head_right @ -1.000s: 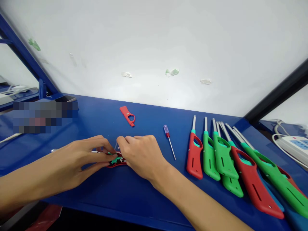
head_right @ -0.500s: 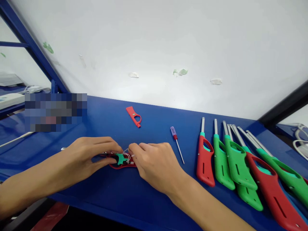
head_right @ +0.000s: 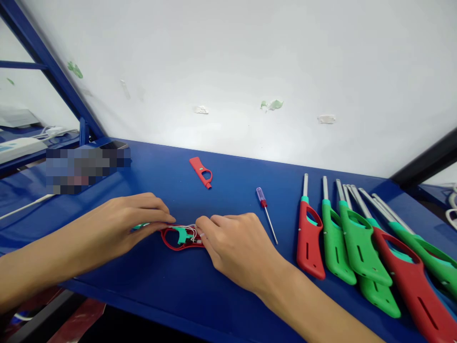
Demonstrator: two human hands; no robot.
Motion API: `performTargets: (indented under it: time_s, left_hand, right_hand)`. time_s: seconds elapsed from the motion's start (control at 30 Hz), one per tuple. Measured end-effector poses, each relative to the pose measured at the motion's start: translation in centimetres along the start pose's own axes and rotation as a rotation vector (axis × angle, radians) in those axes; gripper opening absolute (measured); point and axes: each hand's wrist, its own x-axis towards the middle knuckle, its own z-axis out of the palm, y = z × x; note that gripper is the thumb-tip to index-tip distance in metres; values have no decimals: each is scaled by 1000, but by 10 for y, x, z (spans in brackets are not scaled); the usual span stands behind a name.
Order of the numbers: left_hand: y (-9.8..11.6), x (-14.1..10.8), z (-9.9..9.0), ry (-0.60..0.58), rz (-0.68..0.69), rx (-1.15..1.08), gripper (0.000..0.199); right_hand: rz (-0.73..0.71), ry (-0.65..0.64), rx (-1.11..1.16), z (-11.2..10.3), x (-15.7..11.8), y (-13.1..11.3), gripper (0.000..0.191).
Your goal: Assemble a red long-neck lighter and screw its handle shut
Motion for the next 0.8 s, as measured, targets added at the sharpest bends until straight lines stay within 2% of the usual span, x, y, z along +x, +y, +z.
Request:
performTargets:
  time_s: [0.57,0.8]
  left_hand:
    - [2,3,1,-25,22,-44,30]
    - [1,2,0,-30,42,-45,29]
  right_hand:
    - [-9,-15,16,2,-1,-1,17]
    - [-45,-16,-43,1,-2,-2,16]
